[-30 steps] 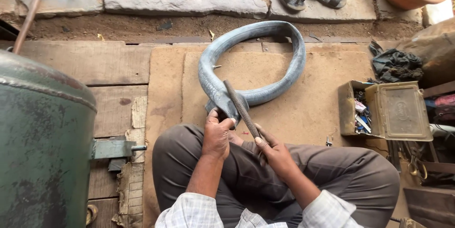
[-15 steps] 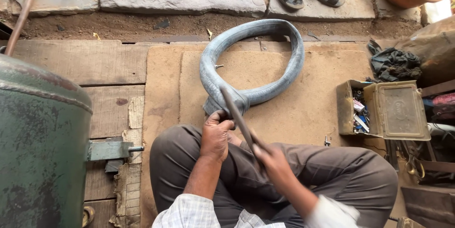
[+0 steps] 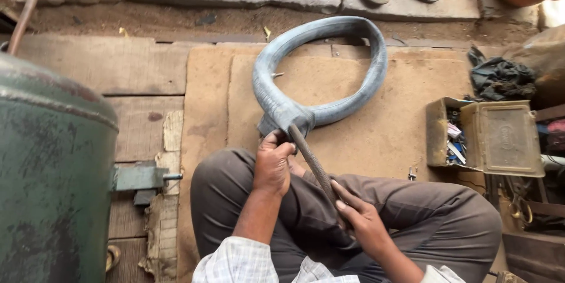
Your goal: Filing a rubber motorcycle inner tube to prepare the surface for a puncture patch.
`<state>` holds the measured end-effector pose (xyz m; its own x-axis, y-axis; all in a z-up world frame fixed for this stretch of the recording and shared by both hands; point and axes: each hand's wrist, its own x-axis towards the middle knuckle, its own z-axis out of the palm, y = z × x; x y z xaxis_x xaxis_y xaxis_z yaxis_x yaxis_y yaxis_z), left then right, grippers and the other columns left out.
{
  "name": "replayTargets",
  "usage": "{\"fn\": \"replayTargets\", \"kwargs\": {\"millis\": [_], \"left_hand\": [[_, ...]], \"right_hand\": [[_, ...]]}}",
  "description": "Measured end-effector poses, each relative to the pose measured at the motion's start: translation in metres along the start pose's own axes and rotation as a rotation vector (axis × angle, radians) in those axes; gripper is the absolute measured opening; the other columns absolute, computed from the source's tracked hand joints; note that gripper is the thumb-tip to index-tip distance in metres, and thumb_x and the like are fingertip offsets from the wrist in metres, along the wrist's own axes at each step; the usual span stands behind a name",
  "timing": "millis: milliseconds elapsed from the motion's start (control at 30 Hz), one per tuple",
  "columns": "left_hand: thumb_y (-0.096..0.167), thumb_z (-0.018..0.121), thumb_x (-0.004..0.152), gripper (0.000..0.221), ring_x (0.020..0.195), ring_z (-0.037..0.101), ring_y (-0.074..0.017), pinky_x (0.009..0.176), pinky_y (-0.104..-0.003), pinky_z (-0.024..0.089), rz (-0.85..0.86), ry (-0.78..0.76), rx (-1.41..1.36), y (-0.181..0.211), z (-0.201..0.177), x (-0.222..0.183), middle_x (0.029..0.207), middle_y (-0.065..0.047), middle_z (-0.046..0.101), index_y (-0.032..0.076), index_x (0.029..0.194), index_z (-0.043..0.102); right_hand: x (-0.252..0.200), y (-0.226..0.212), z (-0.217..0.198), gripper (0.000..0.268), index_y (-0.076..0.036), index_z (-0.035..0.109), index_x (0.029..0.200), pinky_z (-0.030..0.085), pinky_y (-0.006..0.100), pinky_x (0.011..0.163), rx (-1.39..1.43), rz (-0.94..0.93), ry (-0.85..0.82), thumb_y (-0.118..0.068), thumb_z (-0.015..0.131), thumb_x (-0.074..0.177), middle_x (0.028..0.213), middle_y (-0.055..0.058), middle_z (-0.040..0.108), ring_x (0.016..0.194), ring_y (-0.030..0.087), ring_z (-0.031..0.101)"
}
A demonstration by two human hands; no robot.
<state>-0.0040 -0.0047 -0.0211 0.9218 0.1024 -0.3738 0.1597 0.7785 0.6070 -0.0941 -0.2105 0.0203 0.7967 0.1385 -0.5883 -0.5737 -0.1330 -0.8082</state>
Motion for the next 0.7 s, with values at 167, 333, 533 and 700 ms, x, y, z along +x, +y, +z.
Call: {"fn": "replayTargets", "kwargs": {"millis": [167, 333, 533, 700], "left_hand": [[-0.011, 0.057, 0.083, 0.026, 0.085, 0.062, -0.0147, 0.079, -0.030, 0.051, -0.027, -0.002, 0.087, 0.012, 0.005, -0.006, 0.093, -0.005, 0.070, -0.002, 0.104, 0.071], [-0.012, 0.056, 0.079, 0.033, 0.088, 0.063, -0.0113, 0.079, -0.025, 0.050, 0.005, 0.003, 0.119, 0.006, 0.007, -0.005, 0.096, -0.001, 0.071, -0.001, 0.106, 0.071], [-0.013, 0.058, 0.080, 0.029, 0.084, 0.060, -0.0112, 0.076, -0.025, 0.048, 0.046, 0.023, 0.015, -0.007, -0.009, 0.004, 0.093, -0.001, 0.068, -0.003, 0.105, 0.071], [-0.012, 0.056, 0.081, 0.030, 0.079, 0.061, -0.0120, 0.074, -0.027, 0.049, 0.022, -0.019, 0.067, 0.004, 0.002, -0.001, 0.091, -0.003, 0.071, -0.003, 0.104, 0.073]], "right_hand": [[0.062, -0.051, 0.051, 0.054, -0.013, 0.052, 0.152, 0.032, 0.022, 0.044, 0.058, -0.166, 0.013, -0.020, 0.057, 0.098, 0.065, -0.005, 0.048, 0.051, 0.005, 0.041], [0.081, -0.073, 0.048, 0.052, -0.009, 0.054, 0.150, 0.037, 0.022, 0.048, 0.175, -0.277, 0.050, -0.017, 0.057, 0.099, 0.069, -0.006, 0.049, 0.056, 0.005, 0.045], [0.019, -0.004, 0.001, 0.053, -0.011, 0.057, 0.148, 0.032, 0.023, 0.045, -0.088, -0.060, 0.071, -0.017, 0.058, 0.095, 0.061, -0.001, 0.050, 0.050, 0.008, 0.042], [0.042, -0.009, 0.033, 0.051, -0.008, 0.056, 0.149, 0.036, 0.020, 0.048, 0.002, -0.205, 0.051, -0.017, 0.058, 0.099, 0.070, -0.005, 0.054, 0.056, 0.004, 0.045]]}}
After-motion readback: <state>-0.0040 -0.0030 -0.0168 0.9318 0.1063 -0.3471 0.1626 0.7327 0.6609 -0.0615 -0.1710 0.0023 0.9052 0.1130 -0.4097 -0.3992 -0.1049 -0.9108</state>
